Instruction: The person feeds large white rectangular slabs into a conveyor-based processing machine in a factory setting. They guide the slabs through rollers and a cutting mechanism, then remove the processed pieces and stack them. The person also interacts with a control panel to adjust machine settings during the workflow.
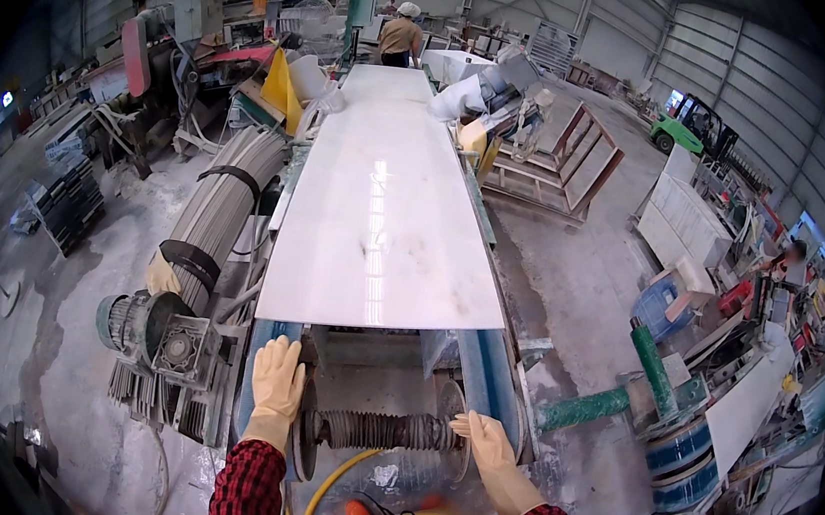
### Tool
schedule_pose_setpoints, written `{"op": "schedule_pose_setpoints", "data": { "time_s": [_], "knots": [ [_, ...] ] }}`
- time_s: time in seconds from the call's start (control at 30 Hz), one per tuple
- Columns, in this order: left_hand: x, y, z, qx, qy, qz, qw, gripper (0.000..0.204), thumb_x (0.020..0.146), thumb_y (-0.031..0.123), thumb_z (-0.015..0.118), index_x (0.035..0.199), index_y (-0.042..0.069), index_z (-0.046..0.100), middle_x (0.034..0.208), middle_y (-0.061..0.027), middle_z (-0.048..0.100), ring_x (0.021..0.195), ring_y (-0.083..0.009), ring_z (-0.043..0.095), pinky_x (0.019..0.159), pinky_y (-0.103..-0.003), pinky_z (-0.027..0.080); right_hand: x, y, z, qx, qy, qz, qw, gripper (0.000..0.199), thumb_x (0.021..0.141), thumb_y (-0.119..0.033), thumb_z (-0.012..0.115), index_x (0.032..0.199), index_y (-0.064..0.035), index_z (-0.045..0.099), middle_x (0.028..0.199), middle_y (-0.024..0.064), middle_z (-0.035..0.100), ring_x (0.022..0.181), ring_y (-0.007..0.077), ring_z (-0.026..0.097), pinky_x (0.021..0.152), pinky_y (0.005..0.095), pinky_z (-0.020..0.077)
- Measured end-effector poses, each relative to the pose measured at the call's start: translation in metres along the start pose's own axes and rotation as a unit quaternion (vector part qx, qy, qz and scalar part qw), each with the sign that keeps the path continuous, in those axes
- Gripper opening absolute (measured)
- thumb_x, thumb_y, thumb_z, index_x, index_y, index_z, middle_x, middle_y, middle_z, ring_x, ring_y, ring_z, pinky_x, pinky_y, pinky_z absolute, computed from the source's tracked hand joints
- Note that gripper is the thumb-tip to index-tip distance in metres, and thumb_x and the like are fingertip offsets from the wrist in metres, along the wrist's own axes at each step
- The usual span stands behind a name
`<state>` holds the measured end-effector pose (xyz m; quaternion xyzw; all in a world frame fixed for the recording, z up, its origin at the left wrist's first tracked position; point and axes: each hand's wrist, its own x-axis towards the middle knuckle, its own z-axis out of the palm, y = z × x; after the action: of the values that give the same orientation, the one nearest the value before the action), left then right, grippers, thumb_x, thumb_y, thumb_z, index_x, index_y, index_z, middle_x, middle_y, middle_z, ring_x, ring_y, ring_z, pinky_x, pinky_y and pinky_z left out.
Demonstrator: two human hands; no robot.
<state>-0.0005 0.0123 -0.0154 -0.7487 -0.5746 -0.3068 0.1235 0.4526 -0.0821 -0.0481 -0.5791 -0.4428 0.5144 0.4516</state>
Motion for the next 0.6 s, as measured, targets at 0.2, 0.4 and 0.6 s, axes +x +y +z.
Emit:
{"op": "schedule_pose_setpoints", "data": {
  "time_s": [0.2, 0.4, 0.6],
  "knots": [
    [0.001, 0.002, 0.008, -0.001, -0.039, -0.014, 0.999, 0.045, 0.103, 0.023, 0.074, 0.146, 0.009, 0.067, 0.149, -0.0218, 0.064, 0.139, -0.0449, 0.058, 0.120, -0.058, 0.046, 0.011, -0.075, -0.004, -0.269, 0.028, -0.117, 0.955, 0.039, 0.121, -0.026, 0.059, 0.130, 0.0055, 0.079, 0.124, 0.0242, 0.085, 0.119, 0.0368, 0.082, 0.106, 0.0422, 0.0613],
    [0.003, -0.003, 0.005, 0.022, -0.111, -0.033, 0.993, 0.045, 0.108, 0.022, 0.072, 0.151, 0.008, 0.066, 0.157, -0.0219, 0.063, 0.147, -0.0459, 0.056, 0.127, -0.059, 0.042, 0.123, -0.038, -0.021, -0.443, 0.154, -0.308, 0.828, 0.049, 0.110, -0.025, 0.071, 0.151, 0.0005, 0.067, 0.152, 0.0308, 0.068, 0.139, 0.0517, 0.062, 0.120, 0.0561, 0.0513],
    [-0.001, -0.001, -0.003, 0.006, -0.156, -0.057, 0.986, 0.046, 0.109, 0.017, 0.070, 0.154, 0.007, 0.064, 0.164, -0.0244, 0.059, 0.153, -0.0488, 0.052, 0.132, -0.059, 0.038, 0.178, -0.070, -0.020, -0.523, 0.112, -0.202, 0.821, 0.062, 0.109, -0.024, 0.071, 0.165, -0.0007, 0.058, 0.171, 0.0284, 0.057, 0.160, 0.0494, 0.050, 0.136, 0.0551, 0.0399]
  ]
}}
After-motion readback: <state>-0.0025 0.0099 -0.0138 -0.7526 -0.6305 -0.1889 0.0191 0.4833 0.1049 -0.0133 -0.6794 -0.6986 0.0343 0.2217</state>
